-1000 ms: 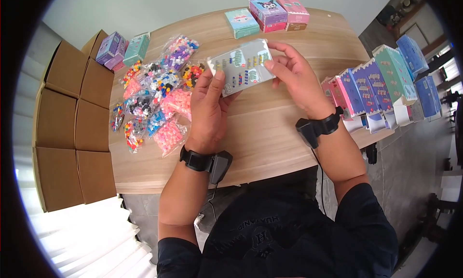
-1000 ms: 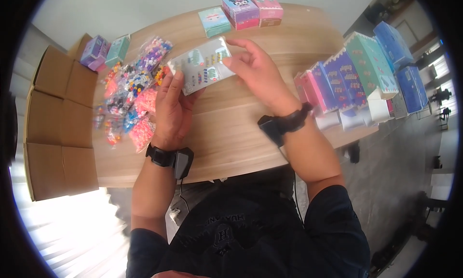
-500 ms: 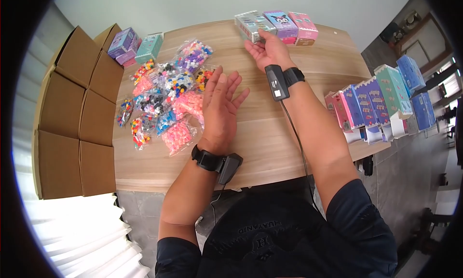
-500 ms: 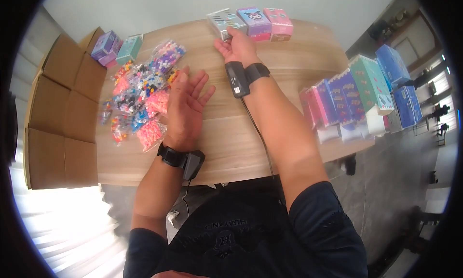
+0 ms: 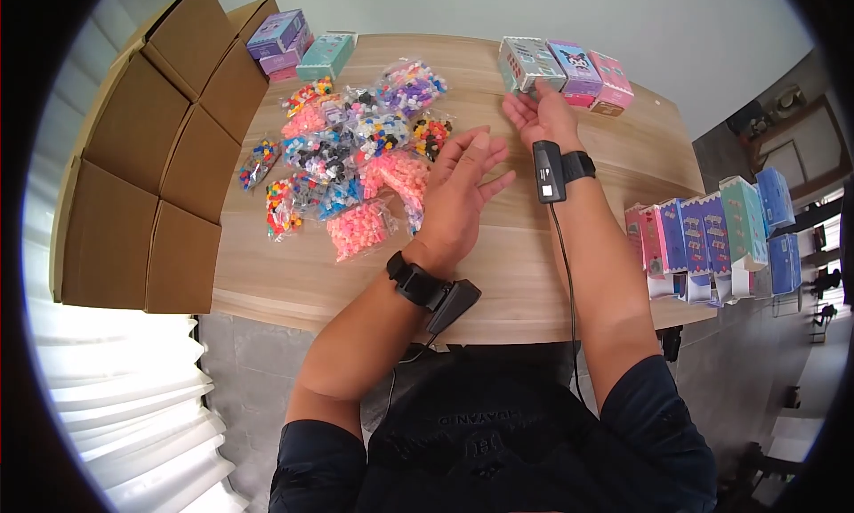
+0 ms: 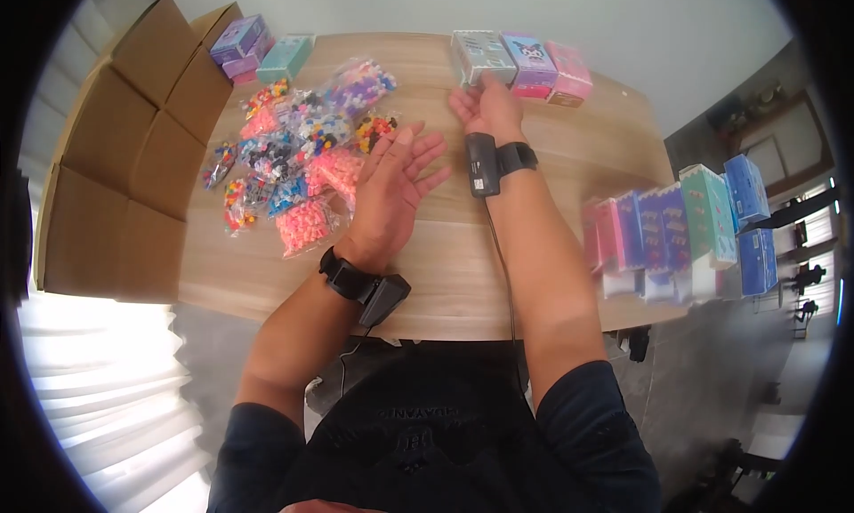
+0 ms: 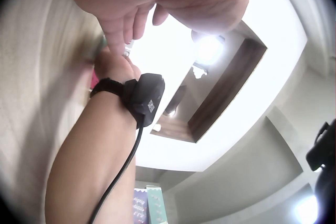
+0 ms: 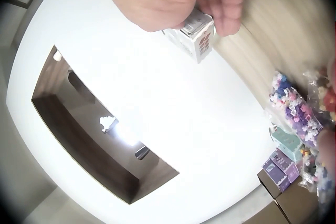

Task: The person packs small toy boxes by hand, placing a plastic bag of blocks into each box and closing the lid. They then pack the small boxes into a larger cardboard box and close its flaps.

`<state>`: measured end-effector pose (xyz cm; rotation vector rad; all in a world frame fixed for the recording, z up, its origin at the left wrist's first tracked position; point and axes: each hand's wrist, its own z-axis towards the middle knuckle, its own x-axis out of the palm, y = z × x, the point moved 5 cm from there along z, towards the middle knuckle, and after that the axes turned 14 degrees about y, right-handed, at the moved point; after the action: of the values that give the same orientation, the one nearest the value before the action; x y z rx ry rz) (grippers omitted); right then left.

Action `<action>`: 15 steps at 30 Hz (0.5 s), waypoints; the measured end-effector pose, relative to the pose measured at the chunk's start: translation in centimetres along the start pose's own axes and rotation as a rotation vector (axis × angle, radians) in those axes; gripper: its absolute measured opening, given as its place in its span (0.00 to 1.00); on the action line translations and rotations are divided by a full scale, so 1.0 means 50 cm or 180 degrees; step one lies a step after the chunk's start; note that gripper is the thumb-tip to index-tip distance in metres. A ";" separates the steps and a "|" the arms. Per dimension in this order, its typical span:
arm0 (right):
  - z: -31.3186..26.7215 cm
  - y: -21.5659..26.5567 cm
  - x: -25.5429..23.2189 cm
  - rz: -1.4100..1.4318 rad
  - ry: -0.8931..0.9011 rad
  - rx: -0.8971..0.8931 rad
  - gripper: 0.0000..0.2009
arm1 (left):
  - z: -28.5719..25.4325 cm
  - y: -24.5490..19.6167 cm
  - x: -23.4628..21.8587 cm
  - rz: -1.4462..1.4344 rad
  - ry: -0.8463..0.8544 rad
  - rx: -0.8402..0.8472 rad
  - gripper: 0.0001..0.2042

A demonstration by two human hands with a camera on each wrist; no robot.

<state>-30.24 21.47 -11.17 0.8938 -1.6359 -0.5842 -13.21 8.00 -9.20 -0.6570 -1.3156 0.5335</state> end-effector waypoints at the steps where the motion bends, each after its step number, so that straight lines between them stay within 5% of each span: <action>1: -0.009 -0.004 -0.001 -0.0154 -0.0044 0.0096 0.17 | 0.001 0.002 -0.001 -0.0056 0.0017 0.0000 0.19; 4: -0.020 -0.022 -0.020 -0.0490 0.0254 0.0482 0.14 | 0.003 0.005 -0.007 0.0114 0.0362 -0.0094 0.20; 8: -0.101 -0.026 0.023 -0.1034 0.1433 0.0626 0.10 | -0.006 0.012 0.011 0.0035 0.1564 0.0001 0.29; 10: -0.157 0.003 0.039 -0.1437 0.1912 0.0501 0.09 | -0.015 0.017 0.018 -0.0010 0.1616 -0.0040 0.29; 13: -0.282 0.127 0.074 -0.3654 0.1574 -0.1345 0.07 | -0.019 0.019 0.029 -0.0051 0.1498 -0.0210 0.30; 15: -0.394 0.230 0.073 -0.4139 0.1055 -0.2889 0.07 | -0.014 0.013 0.029 -0.0010 0.1446 -0.0201 0.30</action>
<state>-14.39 26.90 4.73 1.1484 -0.1803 -1.7464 -12.26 9.37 -8.75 -0.7755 -0.9077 0.3152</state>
